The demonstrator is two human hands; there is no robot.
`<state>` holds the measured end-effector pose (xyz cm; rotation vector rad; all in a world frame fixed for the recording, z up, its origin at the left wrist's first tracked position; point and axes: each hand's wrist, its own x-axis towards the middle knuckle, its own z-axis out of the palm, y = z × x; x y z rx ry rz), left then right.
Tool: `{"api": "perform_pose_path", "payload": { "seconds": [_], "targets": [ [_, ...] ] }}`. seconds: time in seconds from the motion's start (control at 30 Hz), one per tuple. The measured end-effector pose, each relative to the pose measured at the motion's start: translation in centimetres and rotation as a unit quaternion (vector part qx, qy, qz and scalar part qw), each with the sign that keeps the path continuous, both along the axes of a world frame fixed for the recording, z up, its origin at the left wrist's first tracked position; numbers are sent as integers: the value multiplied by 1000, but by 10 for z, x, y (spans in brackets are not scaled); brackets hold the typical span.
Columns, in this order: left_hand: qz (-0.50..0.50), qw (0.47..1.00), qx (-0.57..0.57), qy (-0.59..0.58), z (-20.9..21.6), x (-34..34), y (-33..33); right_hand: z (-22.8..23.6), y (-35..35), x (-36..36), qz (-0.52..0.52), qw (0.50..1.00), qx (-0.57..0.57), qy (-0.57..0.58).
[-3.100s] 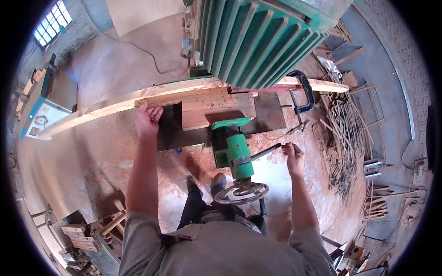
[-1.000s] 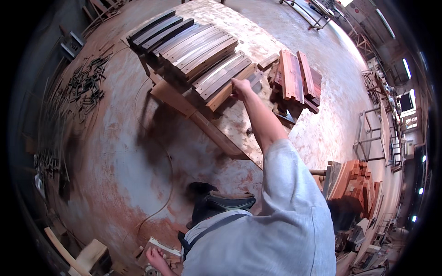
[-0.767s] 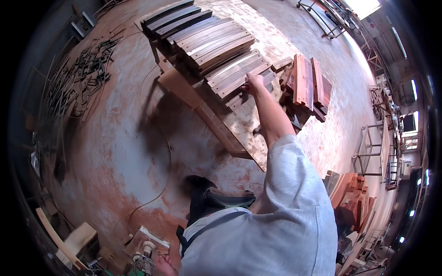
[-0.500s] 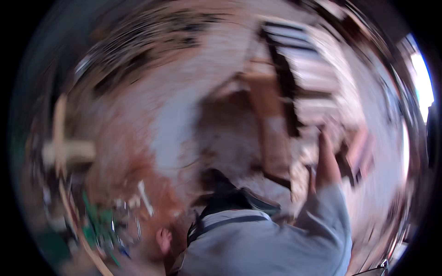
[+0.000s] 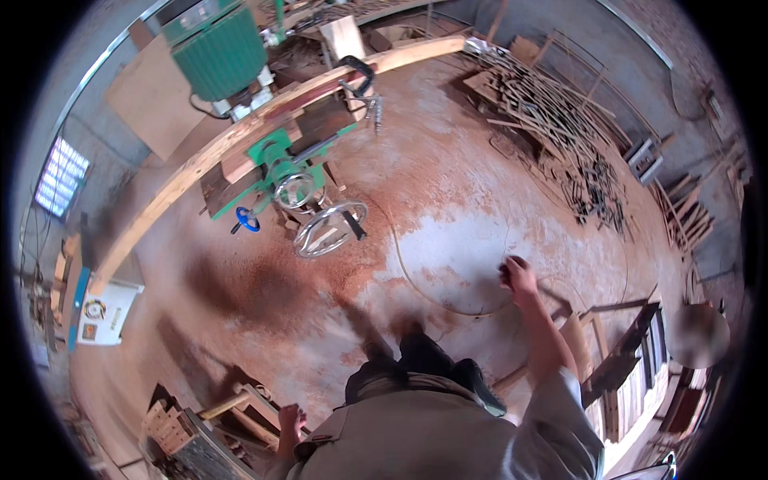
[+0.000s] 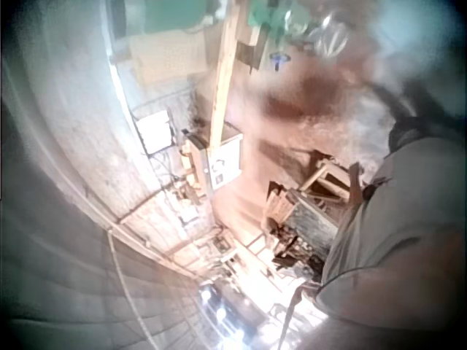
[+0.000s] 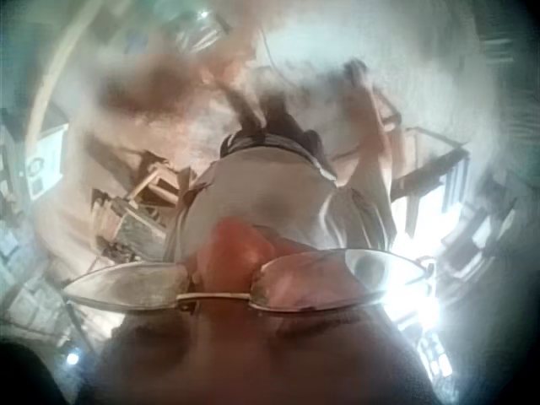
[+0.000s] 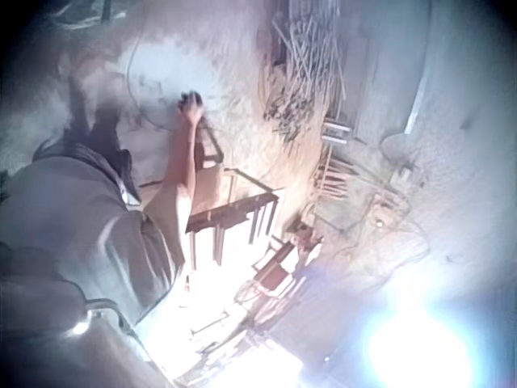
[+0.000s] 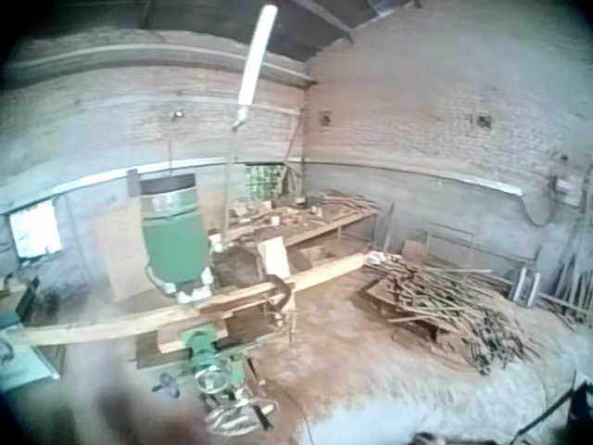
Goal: The person repeatedly positions wooden planks on a bandsaw table, secures them with a clamp, and cuts them using the machine. After each cut, the person removes the finished piece and places it on a nearby stack before retrieving another plank to repeat the process.
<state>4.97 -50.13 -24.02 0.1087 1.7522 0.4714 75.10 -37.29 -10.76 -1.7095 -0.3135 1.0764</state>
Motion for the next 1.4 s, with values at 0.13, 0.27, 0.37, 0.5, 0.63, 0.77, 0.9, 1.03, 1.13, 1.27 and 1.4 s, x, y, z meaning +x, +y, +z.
{"api": "perform_pose_path", "payload": {
  "seconds": [0.13,0.27,0.37,0.5,0.63,0.77,0.9,1.03,1.13,1.27,1.4],
  "targets": [
    [-99,975,33,196,46,7,-53,14,159,-27,226,973,48,21],
    [-98,977,21,187,36,44,-69,26,310,-55,225,964,140,-5],
    [-73,984,23,161,39,81,-49,25,402,-57,229,962,149,-4],
    [73,995,60,33,37,128,-10,11,482,-56,248,960,127,-1],
    [246,942,170,-154,44,169,34,-15,536,-39,326,932,115,108],
    [229,961,150,-32,66,200,44,-13,557,-42,378,916,81,111],
    [265,958,47,94,90,226,48,24,560,-22,510,843,161,60],
    [154,979,14,132,98,235,38,79,564,-30,508,847,157,-1],
    [97,984,22,149,91,235,33,140,556,-66,458,872,172,-17],
    [47,965,159,206,53,225,27,159,575,-105,471,865,156,-73],
    [267,960,66,59,34,207,49,166,573,-144,552,814,167,-65]
  ]
}}
